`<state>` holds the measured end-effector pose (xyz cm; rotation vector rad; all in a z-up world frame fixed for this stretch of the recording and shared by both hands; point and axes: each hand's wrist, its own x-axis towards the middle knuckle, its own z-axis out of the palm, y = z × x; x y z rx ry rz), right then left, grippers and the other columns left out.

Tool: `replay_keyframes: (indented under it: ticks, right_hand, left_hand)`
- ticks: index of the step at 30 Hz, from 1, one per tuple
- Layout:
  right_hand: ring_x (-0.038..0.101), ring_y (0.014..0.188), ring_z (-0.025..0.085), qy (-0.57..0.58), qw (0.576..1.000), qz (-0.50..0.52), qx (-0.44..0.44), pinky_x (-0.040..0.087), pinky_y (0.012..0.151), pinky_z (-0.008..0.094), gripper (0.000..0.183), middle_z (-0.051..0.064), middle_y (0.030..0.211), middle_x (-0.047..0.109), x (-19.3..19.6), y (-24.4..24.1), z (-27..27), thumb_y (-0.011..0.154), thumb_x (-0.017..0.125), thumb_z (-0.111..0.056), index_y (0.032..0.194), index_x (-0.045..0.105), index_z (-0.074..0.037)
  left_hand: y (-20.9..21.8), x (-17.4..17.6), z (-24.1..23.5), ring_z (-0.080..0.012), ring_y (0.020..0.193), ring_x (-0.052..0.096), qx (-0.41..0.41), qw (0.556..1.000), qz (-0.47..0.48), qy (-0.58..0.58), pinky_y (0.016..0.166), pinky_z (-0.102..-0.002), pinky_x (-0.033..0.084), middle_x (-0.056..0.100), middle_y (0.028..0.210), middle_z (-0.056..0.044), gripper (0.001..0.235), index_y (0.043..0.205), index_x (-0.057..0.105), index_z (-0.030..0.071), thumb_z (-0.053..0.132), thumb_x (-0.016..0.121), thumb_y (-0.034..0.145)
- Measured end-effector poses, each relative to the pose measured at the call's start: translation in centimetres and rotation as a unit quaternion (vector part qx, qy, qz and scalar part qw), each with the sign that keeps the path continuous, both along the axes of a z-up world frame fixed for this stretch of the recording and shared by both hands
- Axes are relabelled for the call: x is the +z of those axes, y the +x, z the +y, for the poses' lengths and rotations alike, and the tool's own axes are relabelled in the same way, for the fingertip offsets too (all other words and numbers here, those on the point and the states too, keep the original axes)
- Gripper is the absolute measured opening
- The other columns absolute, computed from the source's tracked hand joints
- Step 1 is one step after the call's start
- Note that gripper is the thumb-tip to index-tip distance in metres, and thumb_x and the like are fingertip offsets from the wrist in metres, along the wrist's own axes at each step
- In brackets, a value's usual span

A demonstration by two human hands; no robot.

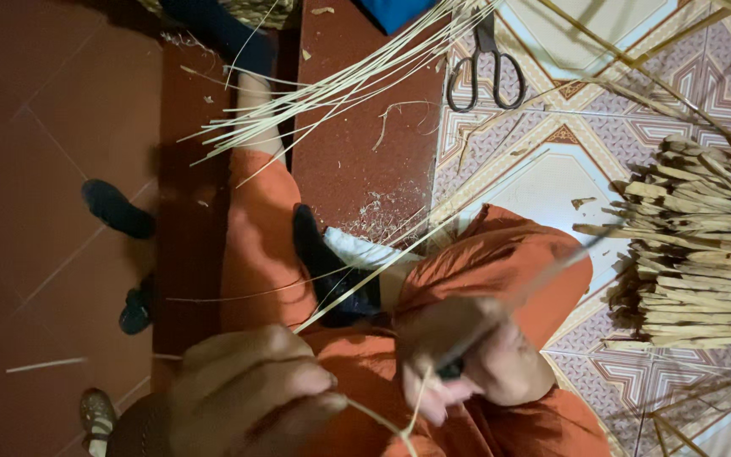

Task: The person sits on the floor and uses a knife to split long bamboo strips into thinner strands. The person holds each strip with one hand and draws the knife along its length to peel off thin layers, repeating the process on multiple strips.

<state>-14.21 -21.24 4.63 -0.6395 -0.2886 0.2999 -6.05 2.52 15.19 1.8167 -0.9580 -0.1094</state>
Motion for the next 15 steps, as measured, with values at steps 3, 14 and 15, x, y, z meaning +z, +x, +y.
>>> replay_keyframes:
  ticks: [3,14,15]
  right_hand:
    - [0.037,0.035,0.014,-0.065,0.988,0.09,-0.109,0.035,0.039,0.03,0.075,0.012,0.055,0.055,-1.4,0.1,0.0,0.106,0.034,-0.065,0.107,0.059,0.005]
    - [0.033,0.04,0.011,-0.047,0.969,0.196,-0.141,0.03,0.038,0.028,0.06,0.015,0.066,0.054,-4.5,6.3,0.1,0.108,0.038,-0.059,0.128,0.052,-0.004]
    - [0.033,0.04,0.011,-0.063,0.965,0.206,-0.149,0.03,0.037,0.027,0.059,0.015,0.067,0.055,-4.6,6.8,0.2,0.108,0.038,-0.059,0.128,0.051,-0.005]
  left_hand:
    - [-0.1,-0.5,-0.2,-0.0154,0.059,0.066,0.023,0.999,-0.047,0.005,0.051,-0.028,0.053,0.064,0.073,-0.007,0.017,0.083,0.064,0.001,0.01,0.079,0.083]
    - [3.0,-4.1,0.7,-0.0164,0.078,0.069,-0.037,0.999,0.032,0.005,0.068,-0.029,0.056,0.068,0.093,-0.008,0.012,0.103,0.063,0.0,-0.001,0.072,0.095]
    - [3.2,-4.5,0.3,-0.0168,0.078,0.069,-0.028,0.999,0.031,0.0,0.068,-0.029,0.056,0.068,0.093,-0.008,0.012,0.102,0.064,0.001,0.0,0.073,0.095]
